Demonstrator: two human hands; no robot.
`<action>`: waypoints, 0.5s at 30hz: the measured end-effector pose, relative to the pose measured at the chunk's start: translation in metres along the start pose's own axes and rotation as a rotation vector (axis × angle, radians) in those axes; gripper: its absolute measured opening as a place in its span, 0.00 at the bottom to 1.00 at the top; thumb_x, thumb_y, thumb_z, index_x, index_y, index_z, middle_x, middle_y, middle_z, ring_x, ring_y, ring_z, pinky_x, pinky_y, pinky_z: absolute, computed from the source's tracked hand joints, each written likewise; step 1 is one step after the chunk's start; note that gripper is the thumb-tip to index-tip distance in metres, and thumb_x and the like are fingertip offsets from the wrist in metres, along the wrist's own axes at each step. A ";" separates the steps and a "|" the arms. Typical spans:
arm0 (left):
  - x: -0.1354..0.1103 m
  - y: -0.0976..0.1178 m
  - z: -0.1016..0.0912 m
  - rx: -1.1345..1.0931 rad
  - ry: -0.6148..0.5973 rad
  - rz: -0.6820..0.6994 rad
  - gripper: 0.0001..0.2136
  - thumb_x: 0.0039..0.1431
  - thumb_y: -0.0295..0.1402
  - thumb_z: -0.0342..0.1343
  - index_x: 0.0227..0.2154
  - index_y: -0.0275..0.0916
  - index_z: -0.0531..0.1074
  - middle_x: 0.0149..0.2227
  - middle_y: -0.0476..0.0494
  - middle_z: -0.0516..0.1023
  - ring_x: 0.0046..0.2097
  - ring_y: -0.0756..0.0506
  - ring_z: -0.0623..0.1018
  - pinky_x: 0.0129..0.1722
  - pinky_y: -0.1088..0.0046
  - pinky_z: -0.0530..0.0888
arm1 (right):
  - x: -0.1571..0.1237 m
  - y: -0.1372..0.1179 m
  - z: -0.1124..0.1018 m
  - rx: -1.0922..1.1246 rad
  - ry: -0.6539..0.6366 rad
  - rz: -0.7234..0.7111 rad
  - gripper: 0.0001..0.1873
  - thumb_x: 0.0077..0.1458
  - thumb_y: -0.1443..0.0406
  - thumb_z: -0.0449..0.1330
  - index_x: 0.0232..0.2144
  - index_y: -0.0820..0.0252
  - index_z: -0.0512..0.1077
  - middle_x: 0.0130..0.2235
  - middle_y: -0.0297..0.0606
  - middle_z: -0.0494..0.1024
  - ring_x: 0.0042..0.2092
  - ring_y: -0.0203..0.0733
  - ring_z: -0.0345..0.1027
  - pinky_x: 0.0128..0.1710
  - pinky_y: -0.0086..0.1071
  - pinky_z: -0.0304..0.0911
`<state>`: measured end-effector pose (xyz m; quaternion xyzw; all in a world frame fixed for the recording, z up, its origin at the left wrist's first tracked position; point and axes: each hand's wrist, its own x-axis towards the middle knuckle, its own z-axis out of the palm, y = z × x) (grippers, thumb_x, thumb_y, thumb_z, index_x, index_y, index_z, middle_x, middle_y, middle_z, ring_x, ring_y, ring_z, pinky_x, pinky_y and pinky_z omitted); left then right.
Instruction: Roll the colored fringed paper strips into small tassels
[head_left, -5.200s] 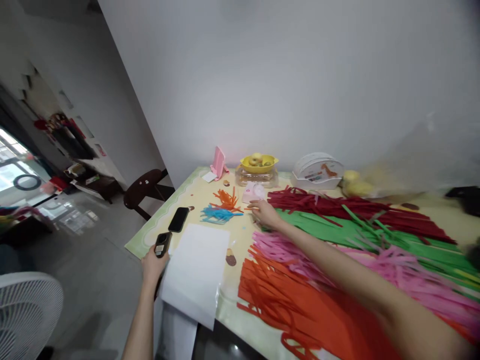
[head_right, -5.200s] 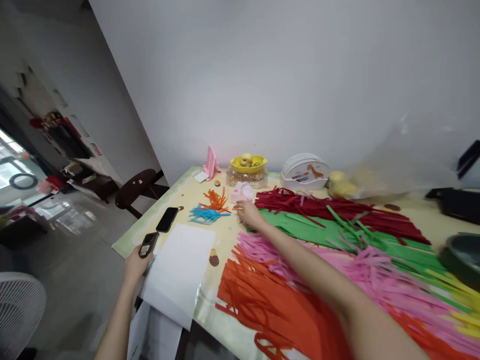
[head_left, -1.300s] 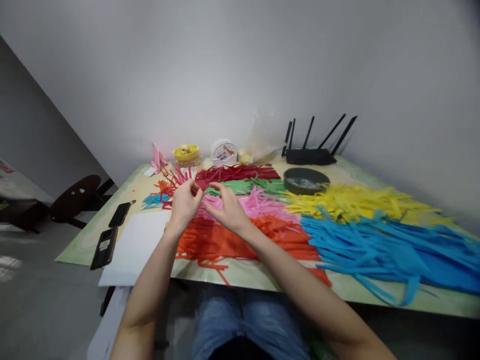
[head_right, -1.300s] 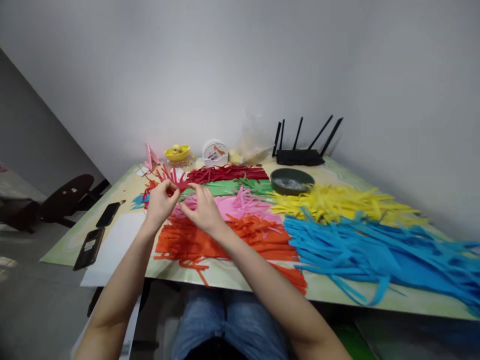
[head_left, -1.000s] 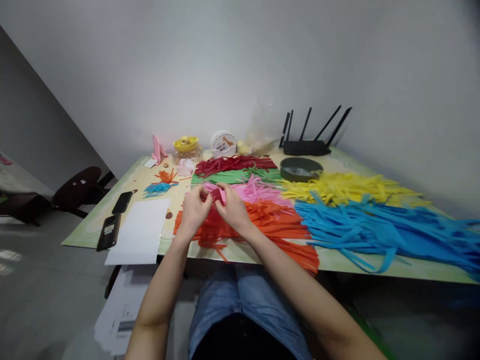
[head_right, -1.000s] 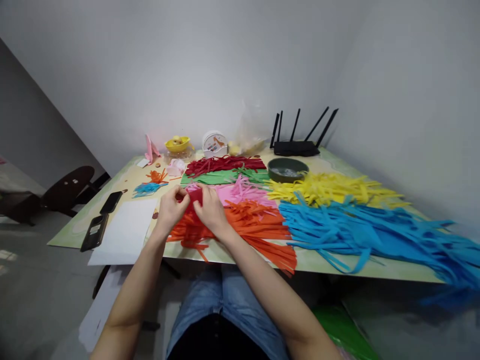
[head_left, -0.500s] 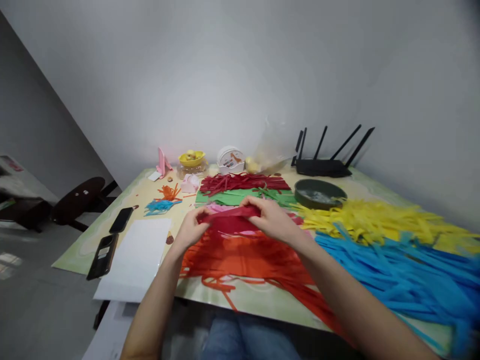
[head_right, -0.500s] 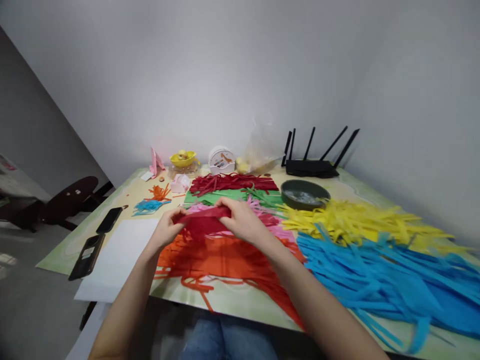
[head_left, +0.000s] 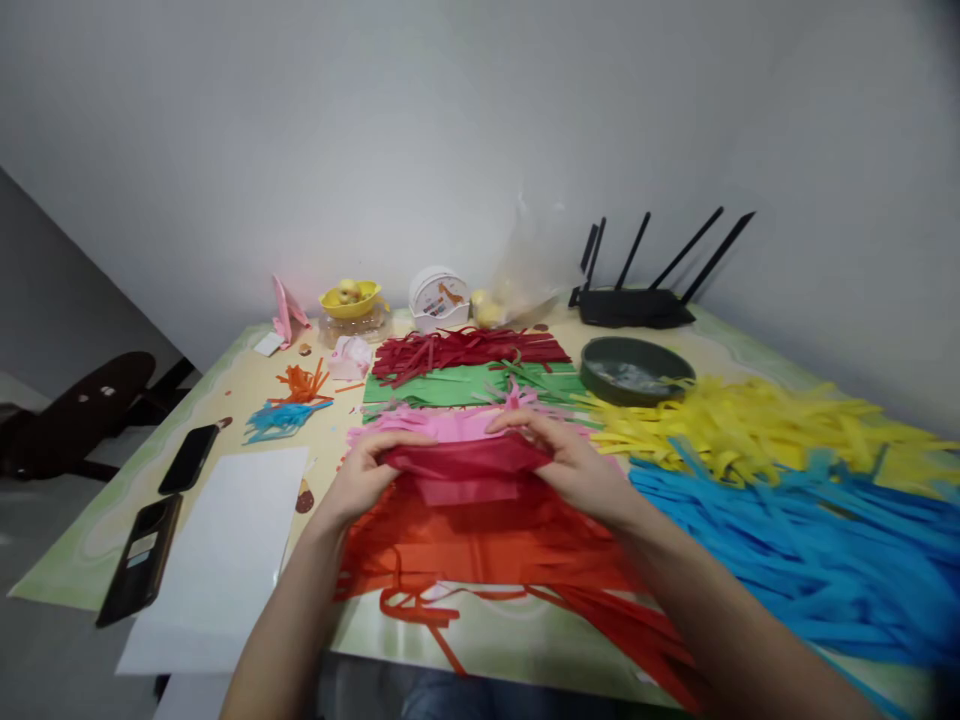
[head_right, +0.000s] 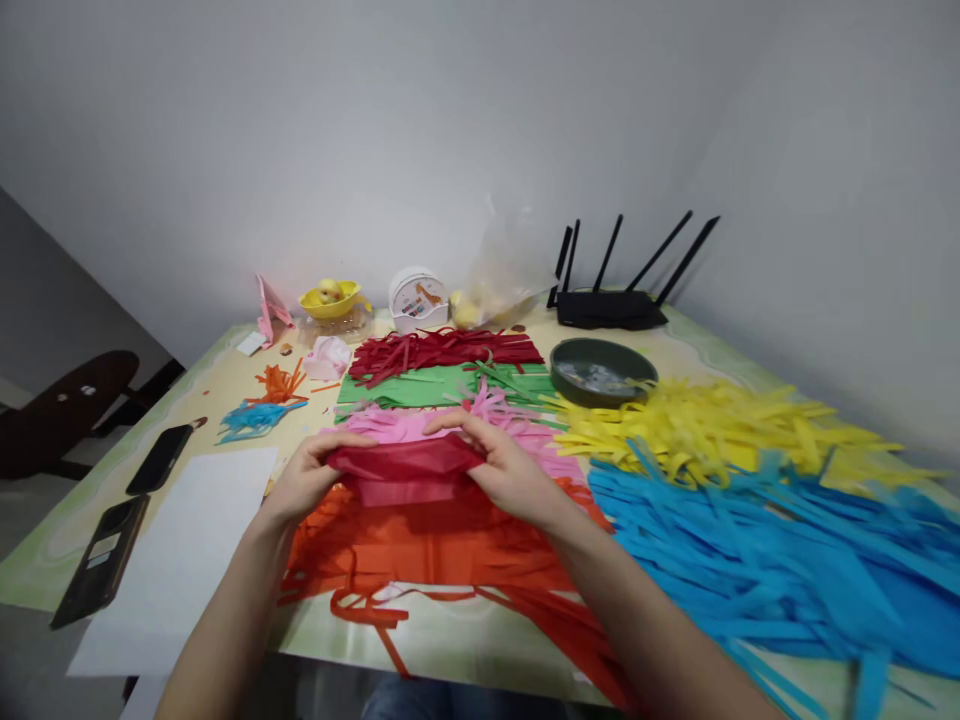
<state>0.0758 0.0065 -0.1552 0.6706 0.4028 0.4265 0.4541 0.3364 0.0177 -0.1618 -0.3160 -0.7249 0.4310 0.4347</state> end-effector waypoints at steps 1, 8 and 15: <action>-0.002 -0.002 0.000 0.002 -0.031 0.009 0.12 0.50 0.24 0.55 0.37 0.38 0.80 0.36 0.42 0.80 0.41 0.44 0.76 0.45 0.69 0.71 | -0.003 0.004 -0.002 0.018 -0.013 -0.003 0.22 0.40 0.74 0.50 0.38 0.56 0.72 0.42 0.36 0.77 0.44 0.41 0.71 0.44 0.33 0.66; -0.024 0.013 -0.005 0.124 -0.223 -0.016 0.16 0.54 0.27 0.56 0.45 0.43 0.78 0.46 0.40 0.77 0.48 0.41 0.75 0.50 0.66 0.69 | -0.020 0.003 -0.009 -0.121 -0.102 0.016 0.25 0.44 0.74 0.50 0.43 0.56 0.74 0.44 0.38 0.79 0.46 0.42 0.72 0.47 0.34 0.67; -0.041 0.023 -0.002 0.220 -0.291 -0.114 0.16 0.54 0.38 0.61 0.45 0.41 0.77 0.45 0.40 0.77 0.47 0.41 0.75 0.49 0.67 0.69 | -0.032 -0.007 -0.012 -0.203 -0.272 0.064 0.20 0.48 0.74 0.49 0.38 0.56 0.76 0.40 0.37 0.81 0.42 0.40 0.75 0.45 0.31 0.67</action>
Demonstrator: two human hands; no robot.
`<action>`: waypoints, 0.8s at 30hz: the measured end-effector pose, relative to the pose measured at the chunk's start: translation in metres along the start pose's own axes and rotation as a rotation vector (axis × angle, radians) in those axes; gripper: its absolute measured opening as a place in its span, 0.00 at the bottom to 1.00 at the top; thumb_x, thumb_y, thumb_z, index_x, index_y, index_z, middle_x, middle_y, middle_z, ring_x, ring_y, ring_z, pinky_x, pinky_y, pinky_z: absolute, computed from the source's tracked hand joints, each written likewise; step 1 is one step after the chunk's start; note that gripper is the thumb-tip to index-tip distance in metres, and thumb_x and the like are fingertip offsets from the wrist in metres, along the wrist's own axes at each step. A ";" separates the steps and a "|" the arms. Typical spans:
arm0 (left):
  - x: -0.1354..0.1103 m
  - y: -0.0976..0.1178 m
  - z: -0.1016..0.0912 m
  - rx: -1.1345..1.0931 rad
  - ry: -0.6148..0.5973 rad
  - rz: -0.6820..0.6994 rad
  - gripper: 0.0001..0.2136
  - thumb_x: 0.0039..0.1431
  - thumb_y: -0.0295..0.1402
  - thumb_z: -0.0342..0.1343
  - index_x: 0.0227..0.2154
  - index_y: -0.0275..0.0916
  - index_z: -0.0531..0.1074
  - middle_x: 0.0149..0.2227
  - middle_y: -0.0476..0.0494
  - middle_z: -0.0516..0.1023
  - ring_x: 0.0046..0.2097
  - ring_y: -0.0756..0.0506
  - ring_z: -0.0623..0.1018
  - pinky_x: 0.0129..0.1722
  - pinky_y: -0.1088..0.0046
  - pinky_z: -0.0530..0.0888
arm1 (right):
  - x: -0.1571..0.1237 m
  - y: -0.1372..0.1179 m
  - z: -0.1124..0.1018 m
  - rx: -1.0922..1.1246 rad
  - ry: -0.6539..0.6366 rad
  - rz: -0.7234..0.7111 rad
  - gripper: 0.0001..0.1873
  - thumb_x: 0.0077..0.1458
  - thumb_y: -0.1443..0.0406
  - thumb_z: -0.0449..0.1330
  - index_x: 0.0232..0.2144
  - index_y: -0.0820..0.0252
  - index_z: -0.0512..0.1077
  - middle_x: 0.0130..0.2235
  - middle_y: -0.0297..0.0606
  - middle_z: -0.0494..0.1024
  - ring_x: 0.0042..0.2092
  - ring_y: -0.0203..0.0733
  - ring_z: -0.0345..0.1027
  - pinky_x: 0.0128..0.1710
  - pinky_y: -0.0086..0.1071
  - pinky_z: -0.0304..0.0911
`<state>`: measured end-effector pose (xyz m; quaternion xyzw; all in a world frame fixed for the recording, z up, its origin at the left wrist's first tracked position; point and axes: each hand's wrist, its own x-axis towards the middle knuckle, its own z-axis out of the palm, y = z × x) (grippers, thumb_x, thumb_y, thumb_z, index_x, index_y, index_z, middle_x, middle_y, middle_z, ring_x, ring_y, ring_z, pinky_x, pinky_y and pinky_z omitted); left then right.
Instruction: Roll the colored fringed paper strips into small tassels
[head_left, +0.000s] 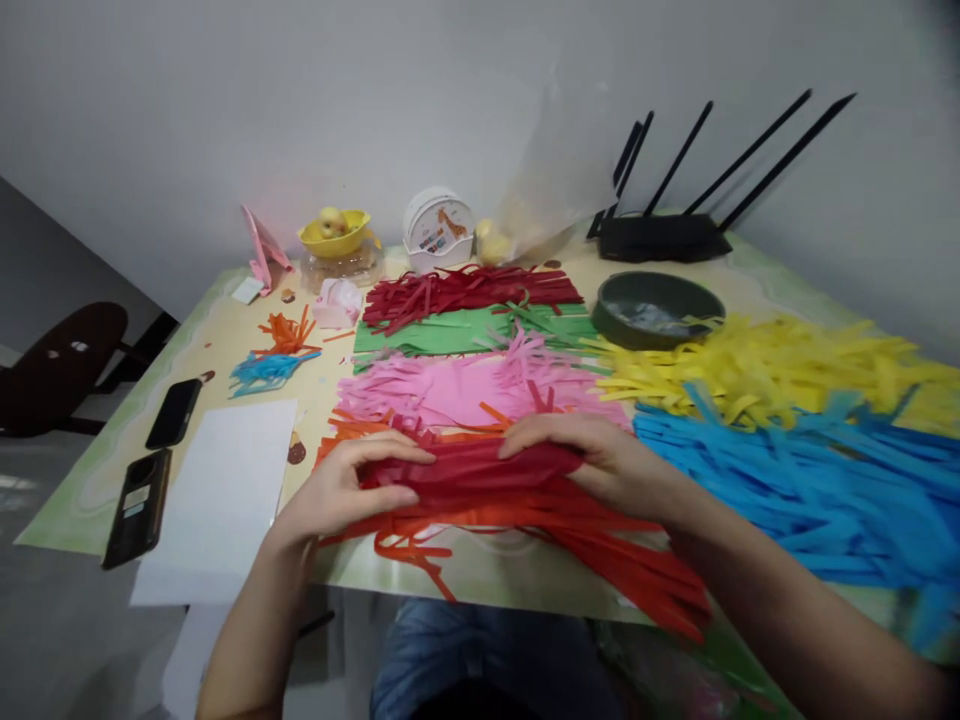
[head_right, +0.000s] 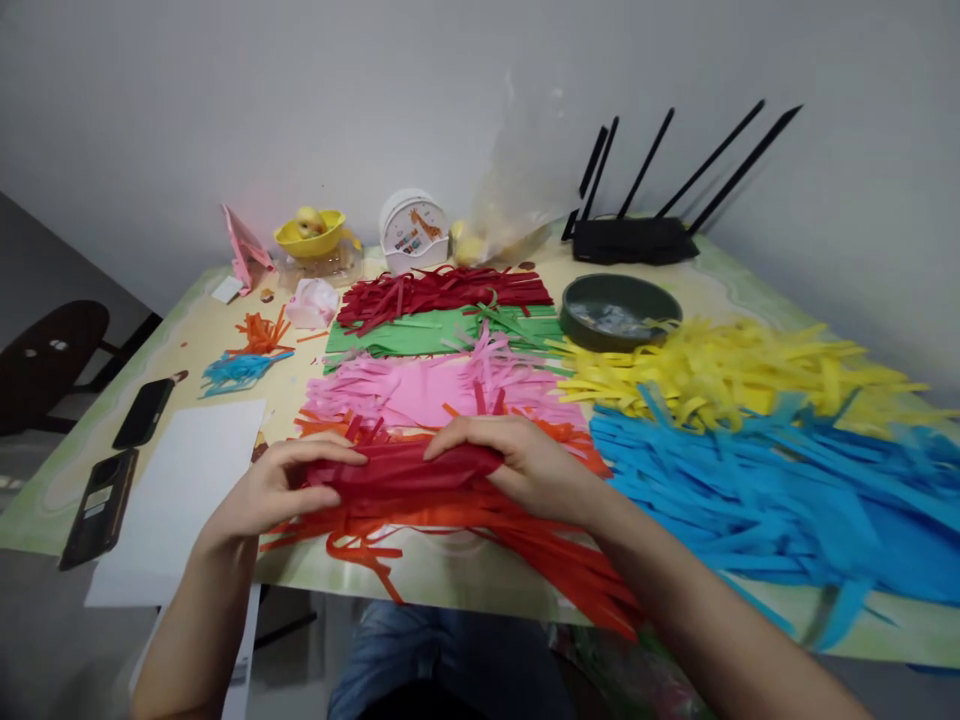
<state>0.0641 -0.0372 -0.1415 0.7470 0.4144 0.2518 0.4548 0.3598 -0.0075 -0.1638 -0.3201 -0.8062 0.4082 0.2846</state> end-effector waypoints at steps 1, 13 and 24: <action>-0.001 -0.001 0.004 0.023 0.062 -0.027 0.12 0.55 0.37 0.60 0.42 0.40 0.78 0.42 0.41 0.78 0.45 0.42 0.76 0.47 0.69 0.70 | -0.002 0.000 -0.002 -0.012 -0.033 0.001 0.21 0.48 0.74 0.50 0.40 0.55 0.76 0.42 0.37 0.80 0.44 0.40 0.74 0.47 0.31 0.67; -0.009 0.015 0.012 0.129 0.065 0.087 0.08 0.56 0.31 0.60 0.38 0.40 0.77 0.40 0.42 0.78 0.41 0.46 0.76 0.43 0.73 0.71 | 0.015 -0.022 0.012 -0.204 -0.111 0.149 0.11 0.58 0.59 0.56 0.34 0.58 0.75 0.32 0.36 0.80 0.33 0.40 0.72 0.34 0.30 0.62; 0.005 0.018 0.012 0.091 0.103 -0.101 0.13 0.59 0.39 0.55 0.24 0.35 0.73 0.24 0.49 0.71 0.27 0.51 0.68 0.26 0.78 0.64 | 0.018 -0.044 0.012 -0.180 -0.049 0.102 0.10 0.55 0.59 0.58 0.27 0.59 0.72 0.25 0.31 0.73 0.26 0.34 0.64 0.26 0.26 0.56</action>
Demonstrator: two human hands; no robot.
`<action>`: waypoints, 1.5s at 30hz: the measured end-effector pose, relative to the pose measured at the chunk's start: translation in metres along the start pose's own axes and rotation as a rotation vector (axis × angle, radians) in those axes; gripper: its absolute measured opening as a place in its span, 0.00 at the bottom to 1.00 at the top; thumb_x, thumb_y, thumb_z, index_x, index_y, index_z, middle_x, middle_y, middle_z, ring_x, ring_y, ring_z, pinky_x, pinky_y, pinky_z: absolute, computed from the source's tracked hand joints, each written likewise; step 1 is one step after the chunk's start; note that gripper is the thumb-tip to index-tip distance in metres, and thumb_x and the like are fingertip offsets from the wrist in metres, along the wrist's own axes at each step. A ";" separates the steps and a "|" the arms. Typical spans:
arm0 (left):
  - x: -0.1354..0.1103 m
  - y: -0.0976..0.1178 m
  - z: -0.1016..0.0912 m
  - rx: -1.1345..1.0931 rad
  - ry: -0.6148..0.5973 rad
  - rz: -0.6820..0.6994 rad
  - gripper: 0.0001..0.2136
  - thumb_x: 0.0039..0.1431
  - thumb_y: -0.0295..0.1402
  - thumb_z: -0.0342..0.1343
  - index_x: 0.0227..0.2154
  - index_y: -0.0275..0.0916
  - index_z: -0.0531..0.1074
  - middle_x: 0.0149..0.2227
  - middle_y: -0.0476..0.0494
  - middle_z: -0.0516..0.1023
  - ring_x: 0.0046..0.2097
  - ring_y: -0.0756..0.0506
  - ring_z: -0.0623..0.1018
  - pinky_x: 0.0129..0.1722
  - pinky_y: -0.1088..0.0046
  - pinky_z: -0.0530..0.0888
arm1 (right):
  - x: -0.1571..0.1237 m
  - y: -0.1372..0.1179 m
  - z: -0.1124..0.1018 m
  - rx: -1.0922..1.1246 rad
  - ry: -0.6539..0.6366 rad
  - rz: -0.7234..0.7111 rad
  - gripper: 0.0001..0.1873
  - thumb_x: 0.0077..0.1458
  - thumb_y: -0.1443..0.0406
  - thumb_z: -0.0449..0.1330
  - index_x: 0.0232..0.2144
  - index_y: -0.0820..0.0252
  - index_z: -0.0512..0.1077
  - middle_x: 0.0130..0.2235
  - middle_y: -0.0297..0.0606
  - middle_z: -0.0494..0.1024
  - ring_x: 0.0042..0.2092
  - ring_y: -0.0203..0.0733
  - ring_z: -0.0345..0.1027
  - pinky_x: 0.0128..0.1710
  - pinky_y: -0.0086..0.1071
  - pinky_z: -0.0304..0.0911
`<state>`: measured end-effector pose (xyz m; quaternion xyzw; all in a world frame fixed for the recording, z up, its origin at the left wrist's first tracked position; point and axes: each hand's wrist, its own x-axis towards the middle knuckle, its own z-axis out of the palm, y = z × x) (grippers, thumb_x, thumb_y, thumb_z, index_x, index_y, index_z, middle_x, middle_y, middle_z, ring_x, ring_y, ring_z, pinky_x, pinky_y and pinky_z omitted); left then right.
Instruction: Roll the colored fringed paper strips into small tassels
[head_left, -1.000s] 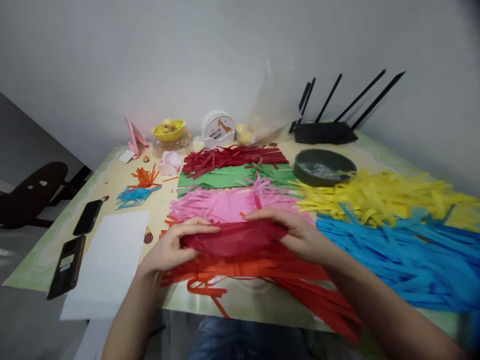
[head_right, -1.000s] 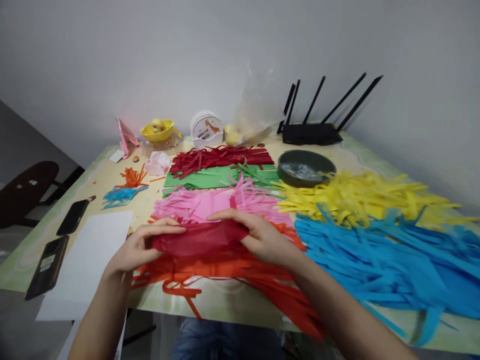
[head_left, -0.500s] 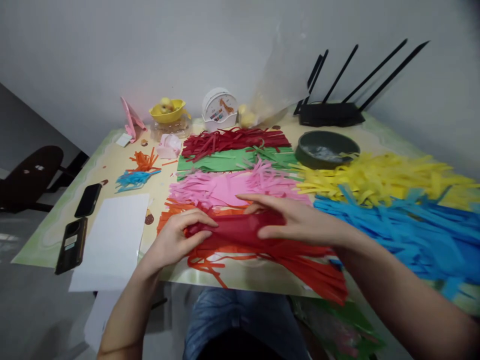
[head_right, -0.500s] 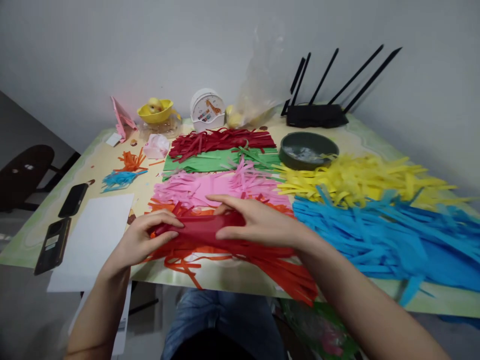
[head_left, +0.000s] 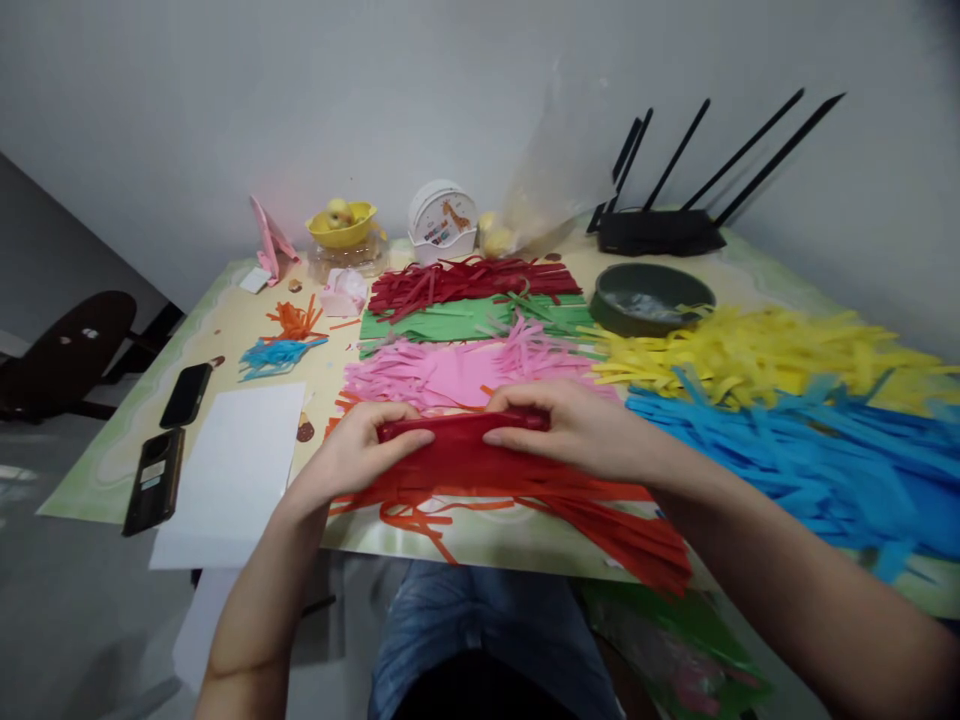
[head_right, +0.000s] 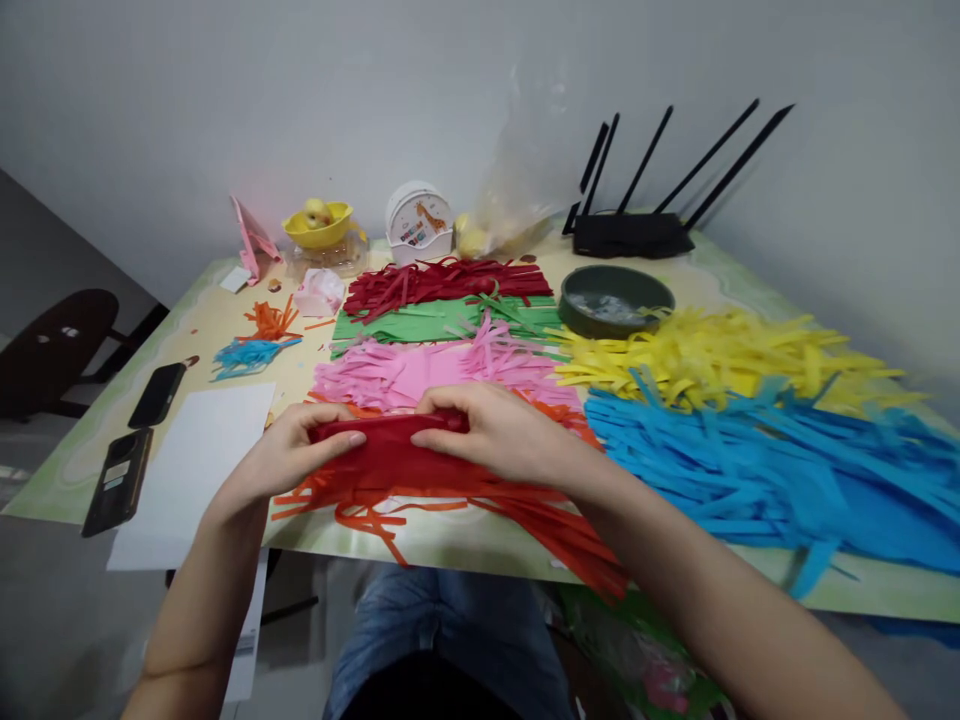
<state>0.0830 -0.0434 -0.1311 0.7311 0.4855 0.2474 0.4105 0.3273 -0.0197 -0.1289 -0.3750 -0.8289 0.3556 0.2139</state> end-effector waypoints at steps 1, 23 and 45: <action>-0.001 -0.001 0.001 -0.014 0.015 -0.007 0.14 0.58 0.40 0.55 0.23 0.35 0.72 0.23 0.50 0.70 0.26 0.52 0.67 0.25 0.78 0.63 | -0.001 0.001 0.000 0.020 0.018 0.016 0.11 0.55 0.59 0.58 0.27 0.60 0.72 0.24 0.31 0.72 0.26 0.33 0.63 0.25 0.26 0.55; -0.013 0.008 0.011 0.041 0.135 -0.037 0.10 0.51 0.38 0.62 0.26 0.37 0.72 0.26 0.51 0.74 0.29 0.51 0.71 0.29 0.78 0.66 | -0.021 0.015 0.011 0.122 0.071 0.134 0.16 0.55 0.55 0.57 0.24 0.60 0.72 0.23 0.33 0.73 0.26 0.36 0.65 0.25 0.27 0.56; -0.033 -0.026 0.024 -0.526 0.109 0.139 0.08 0.57 0.30 0.57 0.27 0.37 0.81 0.26 0.42 0.78 0.33 0.47 0.76 0.35 0.73 0.71 | -0.037 0.019 0.034 0.427 0.306 -0.123 0.13 0.48 0.75 0.55 0.26 0.57 0.77 0.33 0.36 0.79 0.34 0.37 0.73 0.35 0.27 0.67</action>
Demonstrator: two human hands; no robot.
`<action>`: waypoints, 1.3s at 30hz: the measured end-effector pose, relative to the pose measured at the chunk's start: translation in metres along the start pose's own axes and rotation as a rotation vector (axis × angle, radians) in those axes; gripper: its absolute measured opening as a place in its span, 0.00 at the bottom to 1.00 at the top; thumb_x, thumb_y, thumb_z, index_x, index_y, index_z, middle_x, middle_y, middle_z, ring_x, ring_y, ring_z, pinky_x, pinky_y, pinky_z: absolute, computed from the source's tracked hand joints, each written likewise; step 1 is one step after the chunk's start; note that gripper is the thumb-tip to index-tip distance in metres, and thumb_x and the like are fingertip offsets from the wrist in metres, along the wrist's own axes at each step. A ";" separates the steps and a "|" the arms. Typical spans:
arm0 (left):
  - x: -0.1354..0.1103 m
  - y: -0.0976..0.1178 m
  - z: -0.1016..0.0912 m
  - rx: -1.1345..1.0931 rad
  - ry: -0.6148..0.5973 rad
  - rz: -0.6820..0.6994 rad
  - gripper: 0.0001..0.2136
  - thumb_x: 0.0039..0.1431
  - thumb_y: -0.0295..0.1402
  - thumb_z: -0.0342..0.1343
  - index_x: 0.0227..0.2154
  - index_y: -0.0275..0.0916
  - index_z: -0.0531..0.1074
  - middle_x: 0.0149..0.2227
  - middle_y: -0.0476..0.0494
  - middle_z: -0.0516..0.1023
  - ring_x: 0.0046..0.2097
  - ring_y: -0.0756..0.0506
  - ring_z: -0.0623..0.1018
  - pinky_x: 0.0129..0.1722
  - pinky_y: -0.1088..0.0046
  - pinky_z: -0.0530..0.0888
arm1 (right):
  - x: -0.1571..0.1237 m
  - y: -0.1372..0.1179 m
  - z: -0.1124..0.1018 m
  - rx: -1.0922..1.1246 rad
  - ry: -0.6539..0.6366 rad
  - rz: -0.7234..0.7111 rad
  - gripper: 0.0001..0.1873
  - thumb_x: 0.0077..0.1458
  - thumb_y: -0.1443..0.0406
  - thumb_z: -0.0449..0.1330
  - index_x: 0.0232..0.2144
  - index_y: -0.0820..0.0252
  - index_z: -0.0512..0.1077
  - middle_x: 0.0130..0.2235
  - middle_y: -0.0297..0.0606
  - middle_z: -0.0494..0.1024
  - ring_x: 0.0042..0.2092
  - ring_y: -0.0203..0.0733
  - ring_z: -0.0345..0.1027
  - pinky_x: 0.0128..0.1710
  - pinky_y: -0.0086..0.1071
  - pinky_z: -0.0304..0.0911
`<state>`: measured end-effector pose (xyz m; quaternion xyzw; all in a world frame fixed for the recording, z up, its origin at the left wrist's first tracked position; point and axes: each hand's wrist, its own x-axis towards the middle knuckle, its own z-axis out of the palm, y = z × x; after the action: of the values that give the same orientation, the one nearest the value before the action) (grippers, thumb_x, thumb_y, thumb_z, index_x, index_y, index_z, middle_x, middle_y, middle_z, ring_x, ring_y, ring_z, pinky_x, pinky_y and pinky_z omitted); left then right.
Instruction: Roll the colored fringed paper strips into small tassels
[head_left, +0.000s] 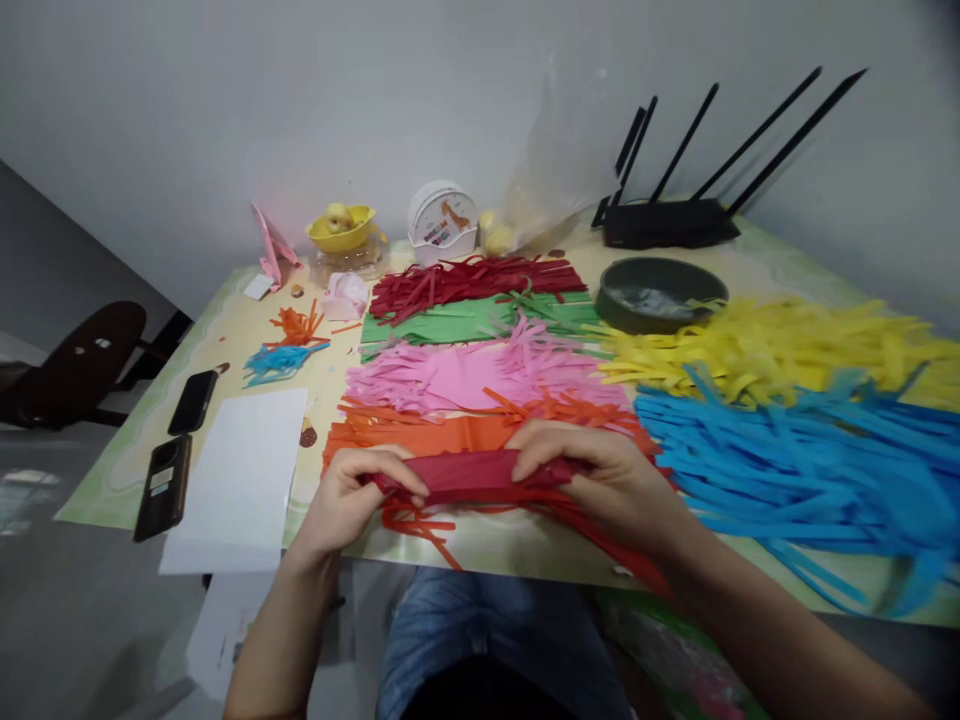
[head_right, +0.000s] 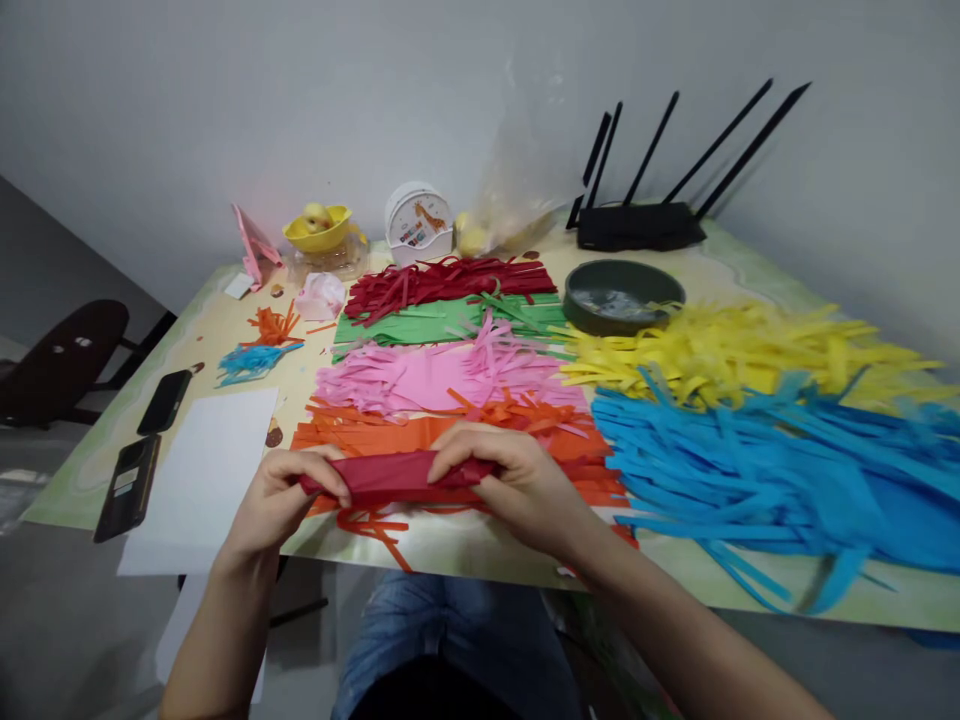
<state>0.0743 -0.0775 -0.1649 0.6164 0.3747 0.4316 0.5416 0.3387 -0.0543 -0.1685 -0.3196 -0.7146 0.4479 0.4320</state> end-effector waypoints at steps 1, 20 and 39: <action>-0.001 -0.001 0.000 0.029 0.000 0.005 0.09 0.57 0.28 0.57 0.25 0.37 0.80 0.27 0.41 0.79 0.34 0.47 0.75 0.36 0.73 0.70 | -0.001 0.001 0.000 -0.002 0.000 0.001 0.14 0.48 0.76 0.55 0.26 0.57 0.77 0.33 0.36 0.78 0.34 0.36 0.73 0.35 0.27 0.67; -0.001 0.019 0.014 0.346 0.049 -0.097 0.15 0.59 0.36 0.56 0.48 0.39 0.72 0.41 0.41 0.79 0.36 0.47 0.76 0.34 0.75 0.70 | -0.004 -0.016 0.004 -0.418 0.000 -0.301 0.07 0.56 0.72 0.56 0.28 0.59 0.71 0.32 0.39 0.78 0.34 0.36 0.73 0.34 0.25 0.66; -0.007 -0.002 0.018 -0.019 0.183 -0.162 0.09 0.59 0.31 0.56 0.39 0.38 0.80 0.26 0.45 0.79 0.28 0.50 0.76 0.32 0.76 0.72 | -0.004 -0.006 0.014 0.005 0.014 0.245 0.12 0.55 0.64 0.57 0.37 0.58 0.80 0.28 0.37 0.80 0.27 0.36 0.73 0.27 0.25 0.67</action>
<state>0.0886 -0.0904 -0.1687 0.5371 0.4671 0.4445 0.5438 0.3269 -0.0651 -0.1671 -0.4068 -0.6659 0.4969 0.3798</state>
